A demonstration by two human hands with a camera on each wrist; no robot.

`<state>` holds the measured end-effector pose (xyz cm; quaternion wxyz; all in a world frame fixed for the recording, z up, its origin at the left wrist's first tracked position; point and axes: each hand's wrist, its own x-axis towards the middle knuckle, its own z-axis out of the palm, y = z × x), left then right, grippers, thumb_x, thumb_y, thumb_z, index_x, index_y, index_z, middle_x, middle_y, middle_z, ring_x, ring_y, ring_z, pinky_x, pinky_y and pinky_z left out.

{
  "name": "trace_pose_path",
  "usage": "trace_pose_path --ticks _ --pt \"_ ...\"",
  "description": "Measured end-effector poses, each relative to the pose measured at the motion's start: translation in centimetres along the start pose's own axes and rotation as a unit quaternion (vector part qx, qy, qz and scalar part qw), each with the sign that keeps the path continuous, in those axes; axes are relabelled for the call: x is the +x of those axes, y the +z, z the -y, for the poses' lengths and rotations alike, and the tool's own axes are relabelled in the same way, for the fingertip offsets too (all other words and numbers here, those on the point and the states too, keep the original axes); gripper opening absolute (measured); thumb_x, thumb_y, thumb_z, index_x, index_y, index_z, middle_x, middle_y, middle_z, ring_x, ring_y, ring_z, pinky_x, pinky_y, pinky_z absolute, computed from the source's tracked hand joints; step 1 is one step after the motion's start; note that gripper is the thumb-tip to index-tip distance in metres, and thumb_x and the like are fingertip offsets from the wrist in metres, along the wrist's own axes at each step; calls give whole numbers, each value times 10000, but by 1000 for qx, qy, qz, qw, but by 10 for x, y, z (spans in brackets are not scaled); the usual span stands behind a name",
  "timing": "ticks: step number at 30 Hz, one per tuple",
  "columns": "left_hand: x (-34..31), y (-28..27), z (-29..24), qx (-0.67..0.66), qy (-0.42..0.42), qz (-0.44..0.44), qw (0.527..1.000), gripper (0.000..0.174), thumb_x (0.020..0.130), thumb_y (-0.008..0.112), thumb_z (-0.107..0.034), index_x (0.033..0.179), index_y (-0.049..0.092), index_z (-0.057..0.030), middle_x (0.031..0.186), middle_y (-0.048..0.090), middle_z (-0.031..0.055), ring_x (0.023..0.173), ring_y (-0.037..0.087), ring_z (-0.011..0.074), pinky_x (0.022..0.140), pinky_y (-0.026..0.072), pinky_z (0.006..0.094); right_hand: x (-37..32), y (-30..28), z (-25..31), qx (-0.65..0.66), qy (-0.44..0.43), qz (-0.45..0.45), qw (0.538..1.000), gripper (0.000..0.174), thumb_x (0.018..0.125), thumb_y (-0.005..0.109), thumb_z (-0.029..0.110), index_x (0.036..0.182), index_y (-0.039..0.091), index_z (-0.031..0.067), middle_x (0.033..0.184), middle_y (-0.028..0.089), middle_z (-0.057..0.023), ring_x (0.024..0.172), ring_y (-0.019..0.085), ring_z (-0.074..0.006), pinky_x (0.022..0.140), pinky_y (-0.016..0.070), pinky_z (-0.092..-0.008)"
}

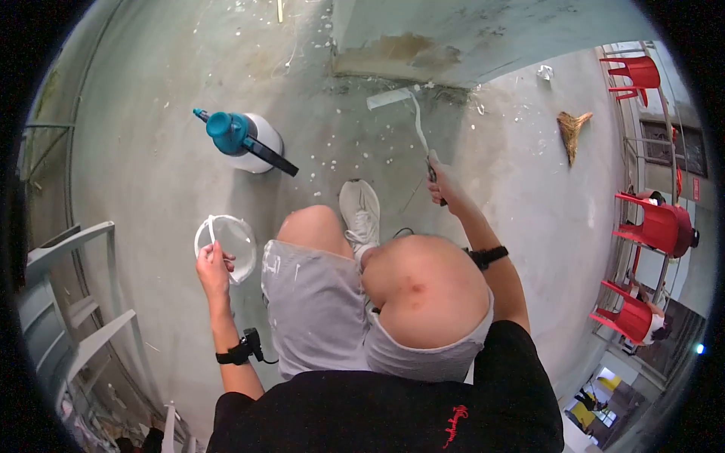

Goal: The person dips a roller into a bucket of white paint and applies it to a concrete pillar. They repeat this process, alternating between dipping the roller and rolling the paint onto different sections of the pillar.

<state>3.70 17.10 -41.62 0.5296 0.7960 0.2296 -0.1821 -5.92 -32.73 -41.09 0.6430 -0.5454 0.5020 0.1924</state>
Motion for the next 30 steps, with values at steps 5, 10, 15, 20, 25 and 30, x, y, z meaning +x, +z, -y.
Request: trace_pose_path --ticks 5,10,15,20,25,30 --pt "-4 0 5 9 -2 4 1000 328 957 573 -303 815 557 -8 589 537 14 509 474 62 476 389 228 -57 10 -6 -15 -47 -75 996 537 921 444 632 710 426 139 492 319 51 356 275 -75 355 256 -246" --pt "-2 -27 -6 54 77 -89 992 374 926 608 -339 742 589 -15 546 430 -40 495 369 46 458 275 232 -84 -29 -28 -34 -104 -162 981 505 947 459 558 717 460 109 500 371 12 392 358 -112 375 284 -286" --pt "-29 -68 -70 98 84 -33 991 323 955 583 -260 792 594 18 571 406 -51 517 328 33 469 234 228 -114 -103 -47 -349 -372 -339 790 517 1002 387 461 741 522 36 566 432 -47 522 432 -159 489 348 -319" --pt "-66 -97 -133 86 165 52 981 237 970 552 -182 869 619 21 577 355 -77 512 278 8 462 179 213 -208 -84 11 -150 -295 -380 863 434 989 479 397 799 580 20 605 420 -6 556 395 -99 509 327 -280" --pt "-103 -126 -195 38 215 73 973 218 985 510 -142 991 626 43 585 369 -79 497 286 -11 433 171 190 -264 -80 43 -316 -374 -454 745 384 922 618 377 865 590 -2 626 411 6 596 370 -68 525 302 -264" --pt "-134 -116 -250 -110 347 185 913 363 1015 451 -172 1246 510 101 574 341 -81 443 259 -20 371 176 160 -309 -29 70 -354 -381 -484 704 363 867 688 363 881 601 11 646 503 -40 598 446 -101 554 373 -269"
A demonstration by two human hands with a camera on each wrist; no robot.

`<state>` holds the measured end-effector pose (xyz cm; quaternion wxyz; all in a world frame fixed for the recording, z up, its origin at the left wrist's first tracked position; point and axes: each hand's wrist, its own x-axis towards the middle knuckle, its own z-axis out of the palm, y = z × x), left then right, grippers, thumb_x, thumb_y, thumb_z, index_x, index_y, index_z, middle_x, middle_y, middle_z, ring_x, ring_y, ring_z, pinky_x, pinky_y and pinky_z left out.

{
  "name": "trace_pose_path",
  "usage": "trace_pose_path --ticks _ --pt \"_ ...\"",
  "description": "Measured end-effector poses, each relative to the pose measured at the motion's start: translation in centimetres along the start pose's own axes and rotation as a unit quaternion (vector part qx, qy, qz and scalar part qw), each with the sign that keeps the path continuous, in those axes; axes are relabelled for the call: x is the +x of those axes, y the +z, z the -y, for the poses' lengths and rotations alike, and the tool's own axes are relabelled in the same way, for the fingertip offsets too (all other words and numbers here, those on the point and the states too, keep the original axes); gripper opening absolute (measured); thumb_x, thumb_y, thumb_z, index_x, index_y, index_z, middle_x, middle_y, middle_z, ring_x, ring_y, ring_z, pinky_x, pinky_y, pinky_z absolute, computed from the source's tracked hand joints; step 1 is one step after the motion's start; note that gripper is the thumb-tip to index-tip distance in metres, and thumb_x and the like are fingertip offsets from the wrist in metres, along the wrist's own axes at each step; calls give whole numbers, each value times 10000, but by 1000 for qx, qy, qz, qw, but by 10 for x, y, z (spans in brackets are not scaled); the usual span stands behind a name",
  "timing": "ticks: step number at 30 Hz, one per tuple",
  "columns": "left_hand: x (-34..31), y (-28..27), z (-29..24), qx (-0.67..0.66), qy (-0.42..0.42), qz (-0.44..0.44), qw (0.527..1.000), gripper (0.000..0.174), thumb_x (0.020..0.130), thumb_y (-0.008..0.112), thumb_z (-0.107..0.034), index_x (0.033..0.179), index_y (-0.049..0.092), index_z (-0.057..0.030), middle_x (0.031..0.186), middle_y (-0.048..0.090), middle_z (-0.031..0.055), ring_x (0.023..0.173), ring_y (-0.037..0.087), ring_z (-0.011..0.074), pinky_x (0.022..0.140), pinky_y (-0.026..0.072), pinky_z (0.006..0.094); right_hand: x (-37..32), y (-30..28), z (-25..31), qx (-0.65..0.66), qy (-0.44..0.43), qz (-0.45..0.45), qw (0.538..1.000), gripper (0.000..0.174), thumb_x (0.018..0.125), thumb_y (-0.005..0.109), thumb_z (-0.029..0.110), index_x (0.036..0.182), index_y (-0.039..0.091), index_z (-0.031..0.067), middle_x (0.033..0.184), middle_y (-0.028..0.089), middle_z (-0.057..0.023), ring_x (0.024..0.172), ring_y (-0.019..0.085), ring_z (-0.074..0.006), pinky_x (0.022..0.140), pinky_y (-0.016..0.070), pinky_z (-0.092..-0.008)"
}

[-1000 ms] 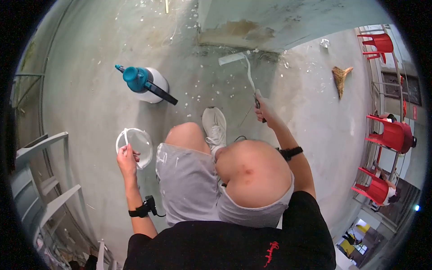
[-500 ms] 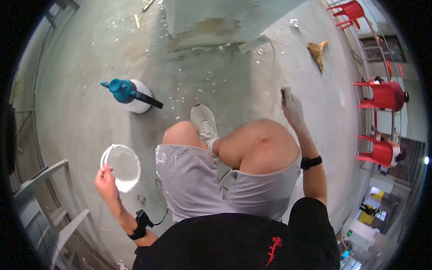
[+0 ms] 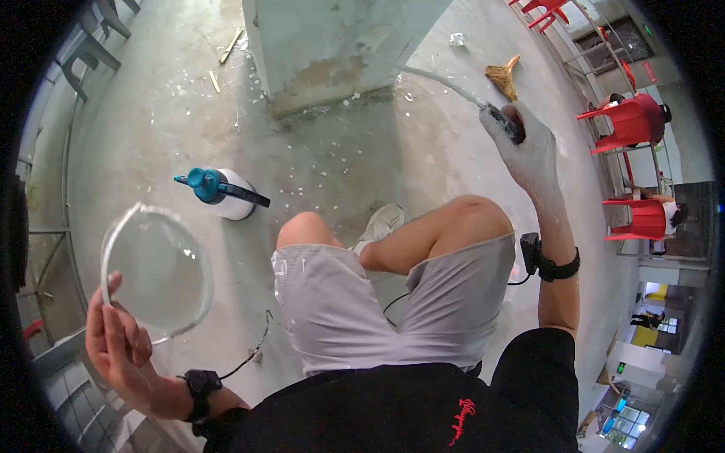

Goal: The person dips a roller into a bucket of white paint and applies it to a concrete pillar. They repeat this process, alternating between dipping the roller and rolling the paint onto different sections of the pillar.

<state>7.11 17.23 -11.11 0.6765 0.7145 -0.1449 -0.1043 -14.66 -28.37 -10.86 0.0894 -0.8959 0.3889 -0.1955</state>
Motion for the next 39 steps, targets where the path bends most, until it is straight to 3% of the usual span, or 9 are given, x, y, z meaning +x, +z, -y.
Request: trace_pose_path --ticks 7,14,20,26,28,30,32,33,39 --pt "87 86 -20 -80 -34 98 991 338 994 464 -167 1206 559 79 605 359 -55 436 283 6 387 219 173 -26 -14 17 -18 -139 -58 988 328 793 775 262 940 609 21 801 665 -116 710 663 -210 637 511 -303" --pt "126 157 9 -100 -81 193 973 300 980 485 -167 1117 585 81 609 338 -55 462 242 29 428 204 213 -56 -40 32 -9 -154 -23 988 316 757 797 214 934 614 27 818 660 -116 705 668 -215 656 518 -293" --pt "126 190 1 -67 -44 263 961 325 963 525 -213 1090 598 77 603 344 -59 483 242 33 439 199 214 -50 -31 52 -46 -193 51 979 314 770 768 314 822 602 53 736 630 -98 639 644 -233 576 489 -315" --pt "120 211 -5 -29 -34 287 957 306 963 518 -213 1056 627 57 605 335 -61 490 249 35 445 199 222 -12 -14 56 -67 -185 123 973 430 816 677 453 771 617 30 586 568 -136 545 576 -286 507 419 -375" --pt "119 216 -7 -15 -33 308 951 303 961 517 -213 1042 638 53 606 339 -63 492 257 37 447 205 221 1 -3 60 -30 -170 170 970 385 851 681 369 781 591 2 515 472 -114 463 461 -218 482 341 -354" --pt "119 224 -7 -14 -38 319 947 302 958 519 -217 1040 641 47 606 341 -65 492 262 38 447 210 220 19 11 58 -24 -144 216 966 399 874 643 373 761 589 -6 508 480 -131 463 495 -219 489 362 -371" --pt "118 231 -2 -9 -41 329 944 301 956 522 -221 1037 645 41 605 344 -66 491 267 38 448 215 219 32 37 45 -28 -218 192 956 431 885 608 422 787 600 2 546 533 -146 501 558 -257 501 395 -389" --pt "117 235 1 -2 -39 333 942 302 953 526 -229 1039 648 35 605 349 -68 491 272 38 447 220 219 37 37 53 -139 -206 206 946 422 877 571 455 832 639 40 694 641 -168 676 647 -335 632 499 -422" --pt "121 244 16 26 -34 334 941 254 870 568 -180 948 690 29 648 522 -1 582 451 77 492 336 240 21 51 54 -208 -311 121 920 364 895 571 443 877 568 79 687 606 -96 658 636 -290 592 475 -408"
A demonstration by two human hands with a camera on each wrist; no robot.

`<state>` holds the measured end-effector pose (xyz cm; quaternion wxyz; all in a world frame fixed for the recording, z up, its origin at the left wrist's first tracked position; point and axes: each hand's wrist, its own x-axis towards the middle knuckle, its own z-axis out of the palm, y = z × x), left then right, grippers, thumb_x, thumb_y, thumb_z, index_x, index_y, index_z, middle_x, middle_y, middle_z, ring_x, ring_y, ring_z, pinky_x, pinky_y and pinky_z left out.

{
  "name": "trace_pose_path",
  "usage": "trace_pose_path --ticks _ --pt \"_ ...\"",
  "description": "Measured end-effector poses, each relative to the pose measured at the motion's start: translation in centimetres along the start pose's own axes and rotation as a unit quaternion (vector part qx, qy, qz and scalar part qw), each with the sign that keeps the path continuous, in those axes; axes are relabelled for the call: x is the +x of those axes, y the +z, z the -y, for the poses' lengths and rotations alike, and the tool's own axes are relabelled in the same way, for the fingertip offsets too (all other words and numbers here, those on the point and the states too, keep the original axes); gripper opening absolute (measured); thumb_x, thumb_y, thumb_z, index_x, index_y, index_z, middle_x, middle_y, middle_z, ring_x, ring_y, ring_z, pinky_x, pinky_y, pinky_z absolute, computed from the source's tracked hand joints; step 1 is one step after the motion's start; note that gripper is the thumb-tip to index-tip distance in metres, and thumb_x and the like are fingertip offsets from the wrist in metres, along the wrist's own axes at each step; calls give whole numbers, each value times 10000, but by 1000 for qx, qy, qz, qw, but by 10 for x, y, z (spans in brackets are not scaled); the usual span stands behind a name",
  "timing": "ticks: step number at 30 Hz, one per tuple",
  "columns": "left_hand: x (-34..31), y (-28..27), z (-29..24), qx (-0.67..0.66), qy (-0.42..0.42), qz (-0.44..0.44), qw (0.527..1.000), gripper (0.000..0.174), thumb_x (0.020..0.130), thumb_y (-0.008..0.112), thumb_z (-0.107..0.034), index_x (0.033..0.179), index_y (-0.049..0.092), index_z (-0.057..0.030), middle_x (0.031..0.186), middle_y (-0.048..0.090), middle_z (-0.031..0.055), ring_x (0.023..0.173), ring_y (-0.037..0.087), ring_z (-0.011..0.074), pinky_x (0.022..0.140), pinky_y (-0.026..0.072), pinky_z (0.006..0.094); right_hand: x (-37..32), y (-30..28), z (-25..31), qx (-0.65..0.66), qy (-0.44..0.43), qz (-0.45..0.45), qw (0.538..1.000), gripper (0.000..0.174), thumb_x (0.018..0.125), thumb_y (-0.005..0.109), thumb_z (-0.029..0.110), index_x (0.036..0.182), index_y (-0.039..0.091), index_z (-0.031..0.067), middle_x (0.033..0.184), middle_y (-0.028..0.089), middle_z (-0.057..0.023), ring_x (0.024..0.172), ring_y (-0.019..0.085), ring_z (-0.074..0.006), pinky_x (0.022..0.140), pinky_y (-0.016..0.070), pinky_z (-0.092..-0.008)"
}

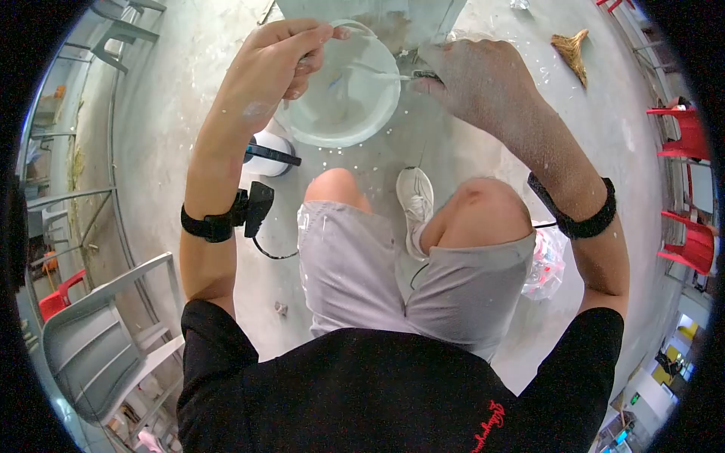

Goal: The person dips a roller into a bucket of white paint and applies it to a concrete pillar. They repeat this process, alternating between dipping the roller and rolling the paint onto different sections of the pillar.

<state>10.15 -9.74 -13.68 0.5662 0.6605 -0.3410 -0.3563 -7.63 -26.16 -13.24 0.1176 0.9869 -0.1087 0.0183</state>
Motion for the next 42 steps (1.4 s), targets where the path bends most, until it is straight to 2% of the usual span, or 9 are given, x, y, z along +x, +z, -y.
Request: trace_pose_path --ticks 4,6,10,14,16,22,33,36,42 --pt "-2 2 2 5 33 -11 999 253 870 587 -212 867 689 20 634 526 -7 561 435 81 525 355 252 -7 -2 9 1 -31 59 998 293 899 580 397 953 573 109 767 618 -71 703 651 -275 617 500 -398" --pt "-3 -1 1 27 17 -5 999 263 868 592 -223 828 676 23 628 528 -7 555 433 81 520 353 256 -5 -1 14 -29 -6 78 997 232 867 643 284 949 603 70 782 662 -110 753 680 -283 658 538 -414" --pt "-8 -1 0 35 -12 -8 999 301 865 603 -247 729 637 19 618 535 -8 553 444 81 500 341 272 -5 5 15 -63 -15 65 996 265 919 561 338 993 593 85 824 628 -67 738 659 -260 635 517 -389" --pt "-17 4 -12 89 11 -32 995 254 867 609 -232 792 681 0 609 493 -32 520 394 58 465 304 264 -4 1 22 -82 3 70 994 263 936 538 324 982 605 75 826 628 -81 742 659 -266 640 513 -394" --pt "-21 5 -31 73 -45 -10 996 322 956 528 -228 737 575 5 582 457 -16 520 384 75 464 320 279 -1 0 21 -85 6 78 993 263 940 532 323 978 610 74 822 630 -90 740 657 -273 640 512 -400" --pt "-17 5 -23 81 32 -7 996 311 938 523 -172 702 559 28 569 446 -20 526 368 67 475 301 268 2 -5 20 -36 -3 87 996 288 939 533 322 908 628 53 752 624 -139 692 638 -324 623 494 -421" --pt "-14 10 -22 61 29 -8 998 286 939 536 -156 721 565 27 578 449 -23 532 370 65 474 296 263 -1 -10 10 44 4 98 994 323 906 573 352 805 617 48 711 596 -167 702 598 -348 650 453 -467" --pt "-8 7 -8 70 55 4 996 285 941 538 -163 725 574 20 579 442 -29 528 368 61 472 295 261 -2 -15 10 75 0 84 994 293 857 615 265 752 675 -1 697 626 -218 686 638 -371 664 508 -448" --pt "-8 8 -3 45 24 18 999 290 945 539 -175 723 587 5 588 437 -47 523 361 49 464 288 250 -8 -10 11 -9 14 97 995 310 875 616 346 814 658 44 725 623 -173 708 625 -344 671 478 -452"
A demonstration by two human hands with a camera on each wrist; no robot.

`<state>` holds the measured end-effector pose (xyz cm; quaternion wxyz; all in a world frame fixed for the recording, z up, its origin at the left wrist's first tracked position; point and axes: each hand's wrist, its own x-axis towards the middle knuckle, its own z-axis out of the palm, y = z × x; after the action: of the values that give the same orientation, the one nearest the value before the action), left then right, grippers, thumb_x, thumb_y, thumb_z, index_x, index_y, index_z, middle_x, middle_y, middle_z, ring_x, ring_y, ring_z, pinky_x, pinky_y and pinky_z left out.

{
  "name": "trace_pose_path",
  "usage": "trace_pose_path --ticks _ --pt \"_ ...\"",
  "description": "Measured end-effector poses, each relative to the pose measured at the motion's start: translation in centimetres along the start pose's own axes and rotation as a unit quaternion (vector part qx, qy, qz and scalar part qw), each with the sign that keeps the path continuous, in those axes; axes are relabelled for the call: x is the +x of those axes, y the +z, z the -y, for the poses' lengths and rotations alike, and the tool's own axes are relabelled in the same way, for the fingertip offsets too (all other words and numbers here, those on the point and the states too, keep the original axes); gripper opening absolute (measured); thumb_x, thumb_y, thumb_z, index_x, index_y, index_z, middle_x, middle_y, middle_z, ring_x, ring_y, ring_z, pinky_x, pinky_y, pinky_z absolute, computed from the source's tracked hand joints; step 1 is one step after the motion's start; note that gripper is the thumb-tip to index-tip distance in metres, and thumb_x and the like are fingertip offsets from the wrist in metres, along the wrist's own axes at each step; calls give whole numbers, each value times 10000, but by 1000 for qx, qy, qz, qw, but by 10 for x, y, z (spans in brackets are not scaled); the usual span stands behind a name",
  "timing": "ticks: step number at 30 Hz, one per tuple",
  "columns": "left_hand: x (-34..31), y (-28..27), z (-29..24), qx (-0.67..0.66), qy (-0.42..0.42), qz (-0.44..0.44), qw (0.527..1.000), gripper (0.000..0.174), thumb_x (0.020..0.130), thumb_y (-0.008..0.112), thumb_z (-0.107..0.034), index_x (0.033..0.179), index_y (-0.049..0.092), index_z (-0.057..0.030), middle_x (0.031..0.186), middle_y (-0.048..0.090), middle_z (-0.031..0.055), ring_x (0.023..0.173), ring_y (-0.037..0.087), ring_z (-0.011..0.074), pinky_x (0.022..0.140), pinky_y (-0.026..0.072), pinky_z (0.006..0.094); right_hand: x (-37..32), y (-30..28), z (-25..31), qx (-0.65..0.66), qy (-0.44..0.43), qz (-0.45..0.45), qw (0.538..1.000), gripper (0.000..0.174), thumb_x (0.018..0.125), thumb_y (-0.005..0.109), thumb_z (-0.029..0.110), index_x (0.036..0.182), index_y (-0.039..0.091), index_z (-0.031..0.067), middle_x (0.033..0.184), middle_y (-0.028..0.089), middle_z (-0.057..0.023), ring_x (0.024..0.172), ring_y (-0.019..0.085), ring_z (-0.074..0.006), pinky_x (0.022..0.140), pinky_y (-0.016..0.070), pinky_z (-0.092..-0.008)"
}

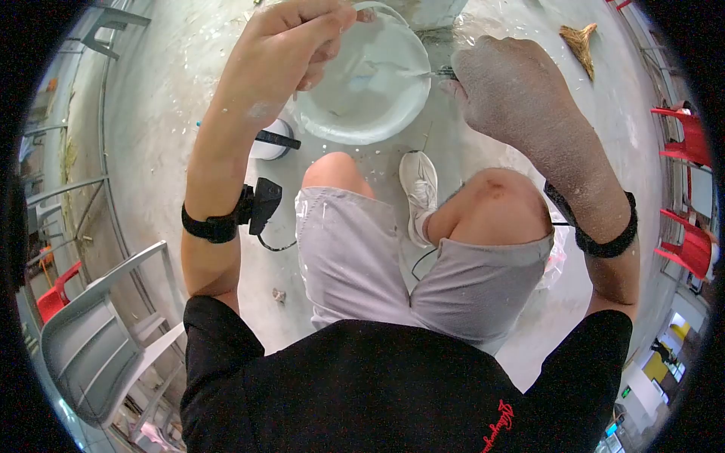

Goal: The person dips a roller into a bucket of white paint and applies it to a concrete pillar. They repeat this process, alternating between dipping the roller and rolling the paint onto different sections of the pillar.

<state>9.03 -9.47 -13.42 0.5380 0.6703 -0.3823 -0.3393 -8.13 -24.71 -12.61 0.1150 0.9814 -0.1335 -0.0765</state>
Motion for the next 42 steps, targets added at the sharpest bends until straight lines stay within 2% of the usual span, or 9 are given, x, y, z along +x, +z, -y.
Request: trace_pose_path --ticks 10,12,17,19,21,25,27,34,42 --pt "10 -5 15 -135 -65 -34 988 211 943 544 -169 866 656 -8 632 477 -39 503 398 47 446 304 212 1 2 -10 -2 10 10 1000 334 894 587 361 896 667 37 750 639 -166 716 639 -326 656 484 -446" --pt "15 -8 21 -153 -68 -40 985 203 945 542 -170 902 659 -10 643 478 -40 499 398 49 443 304 207 -4 6 -16 15 -9 -103 995 323 873 589 335 818 674 29 686 635 -174 674 639 -356 613 495 -444" --pt "24 -11 33 -206 -65 -36 976 208 953 534 -170 948 668 -10 650 481 -40 505 399 47 438 306 206 -15 -3 -29 27 32 -109 993 391 898 558 408 833 662 37 662 628 -156 655 631 -325 596 477 -425" --pt "24 -5 38 -172 -42 -128 976 257 935 552 -184 1059 674 5 621 364 -91 498 276 18 440 219 208 -26 -3 -36 24 52 -105 993 423 898 561 434 834 668 30 641 622 -151 629 631 -296 593 473 -406" --pt "27 -13 45 -186 -23 -87 978 229 881 600 -192 900 701 12 609 433 -61 492 322 29 441 263 234 -34 -9 -40 29 69 -94 993 331 897 590 431 975 675 120 713 638 -92 661 635 -273 605 485 -380" --pt "25 -8 38 -198 -44 -120 972 250 902 577 -146 1022 671 51 611 350 -82 483 254 15 439 218 204 -49 -20 -56 -25 97 -34 994 448 920 552 491 1045 686 82 854 710 -125 707 670 -279 621 511 -385" --pt "25 -11 43 -177 -47 -141 973 253 908 572 -141 1031 664 59 609 333 -82 485 246 16 442 209 205 -51 -5 -63 27 57 -138 988 433 935 545 451 1014 691 51 784 699 -109 656 651 -239 582 488 -374" --pt "30 -15 57 -195 -61 -159 966 274 917 580 -164 1057 655 59 612 299 -81 494 215 23 447 189 220 -50 25 -77 63 160 -86 981 404 893 584 490 1000 694 117 654 614 -88 633 631 -249 587 475 -359" --pt "19 -15 61 -177 -60 -153 970 288 933 563 -170 1105 650 44 621 288 -93 494 219 9 436 178 208 -47 65 -112 289 218 -93 928 526 883 577 532 944 702 25 609 537 -4 564 484 -102 543 401 -275"
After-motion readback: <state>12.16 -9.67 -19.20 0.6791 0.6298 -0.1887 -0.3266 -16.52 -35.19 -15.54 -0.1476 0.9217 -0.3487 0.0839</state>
